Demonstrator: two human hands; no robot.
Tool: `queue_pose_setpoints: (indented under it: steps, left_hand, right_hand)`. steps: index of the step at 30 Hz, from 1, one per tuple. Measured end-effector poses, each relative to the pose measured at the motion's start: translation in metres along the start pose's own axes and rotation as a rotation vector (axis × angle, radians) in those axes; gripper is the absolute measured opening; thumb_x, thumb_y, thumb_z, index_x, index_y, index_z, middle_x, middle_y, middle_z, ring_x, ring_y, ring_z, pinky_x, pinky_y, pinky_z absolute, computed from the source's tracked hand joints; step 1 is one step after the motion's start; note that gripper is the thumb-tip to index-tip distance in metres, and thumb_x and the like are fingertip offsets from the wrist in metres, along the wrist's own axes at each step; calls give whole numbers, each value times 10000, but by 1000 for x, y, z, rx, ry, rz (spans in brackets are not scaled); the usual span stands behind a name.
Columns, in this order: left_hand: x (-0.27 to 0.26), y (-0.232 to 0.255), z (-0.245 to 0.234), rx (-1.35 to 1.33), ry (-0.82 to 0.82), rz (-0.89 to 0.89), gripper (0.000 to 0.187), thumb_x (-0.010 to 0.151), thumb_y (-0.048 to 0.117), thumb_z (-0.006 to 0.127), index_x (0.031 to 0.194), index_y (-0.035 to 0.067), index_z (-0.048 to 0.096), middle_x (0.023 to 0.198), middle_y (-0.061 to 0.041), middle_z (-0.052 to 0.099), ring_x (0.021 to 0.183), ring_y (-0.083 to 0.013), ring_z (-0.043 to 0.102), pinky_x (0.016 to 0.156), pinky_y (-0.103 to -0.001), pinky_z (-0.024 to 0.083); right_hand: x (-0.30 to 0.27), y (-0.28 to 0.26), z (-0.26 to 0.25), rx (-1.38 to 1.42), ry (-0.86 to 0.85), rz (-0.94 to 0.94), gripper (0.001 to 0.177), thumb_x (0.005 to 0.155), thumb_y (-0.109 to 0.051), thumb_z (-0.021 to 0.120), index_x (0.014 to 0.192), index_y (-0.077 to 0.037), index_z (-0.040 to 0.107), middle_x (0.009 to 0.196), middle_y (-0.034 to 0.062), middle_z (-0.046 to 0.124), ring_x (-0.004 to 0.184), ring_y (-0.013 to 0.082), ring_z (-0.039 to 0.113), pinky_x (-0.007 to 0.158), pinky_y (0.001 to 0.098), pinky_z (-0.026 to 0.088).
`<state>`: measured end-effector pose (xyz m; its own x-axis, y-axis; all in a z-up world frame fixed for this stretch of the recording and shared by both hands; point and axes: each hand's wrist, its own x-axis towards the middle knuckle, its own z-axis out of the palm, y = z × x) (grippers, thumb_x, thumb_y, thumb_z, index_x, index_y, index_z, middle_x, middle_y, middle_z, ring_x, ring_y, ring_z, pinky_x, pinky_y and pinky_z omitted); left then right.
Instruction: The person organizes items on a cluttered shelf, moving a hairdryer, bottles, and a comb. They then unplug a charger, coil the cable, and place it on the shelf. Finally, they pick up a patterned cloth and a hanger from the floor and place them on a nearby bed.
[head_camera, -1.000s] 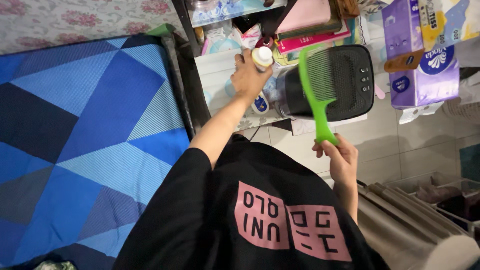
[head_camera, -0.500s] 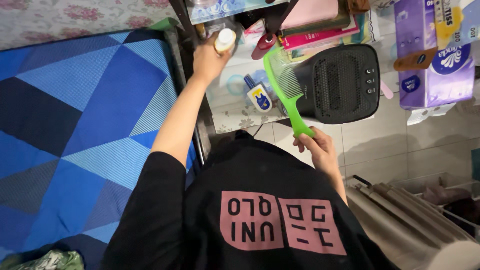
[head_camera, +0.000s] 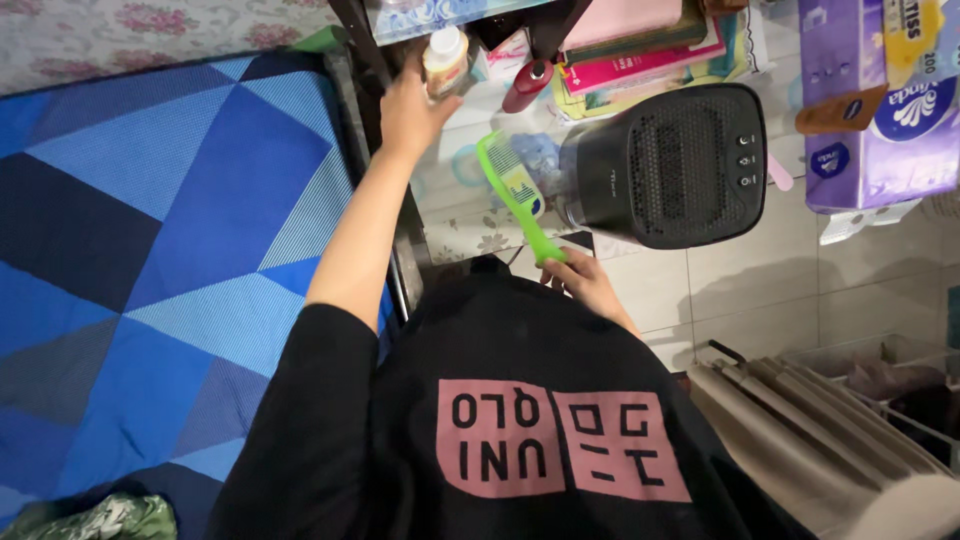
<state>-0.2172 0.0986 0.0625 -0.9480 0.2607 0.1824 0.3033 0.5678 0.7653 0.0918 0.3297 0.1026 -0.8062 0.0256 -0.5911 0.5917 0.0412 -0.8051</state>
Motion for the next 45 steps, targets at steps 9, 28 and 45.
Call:
queue_pose_setpoints:
  steps: [9,28,45]
  left_hand:
    - [-146,20,32,355,-322,414,315,870,150,617,1181,181,648,1096,-68,678,926,-244,715,603,-426,506]
    - [-140,21,2,323,-421,-194,658,786,426,828,1255,55,553,1203,-175,604,951,-380,680,745,-518,540]
    - [-129,64,-82,388,-160,109,628,728,356,831,1273,161,591,1184,-68,579,875,-312,702,663,-479,554]
  right_hand:
    - [-29,5,4,334,27,46,219,1009,-189,615,1076,-3,711,827,-17,642,725,55,544,657,219,419]
    - [5,53,43,568,188,322,229,985,-231,623,1105,-70,733,785,-16,581,609,73,476,547,226,375]
    - [130,-38,81,99,-295,21,498,1026,-448,489,1247,-20,615,817,85,635,580,142,484,456,258,309]
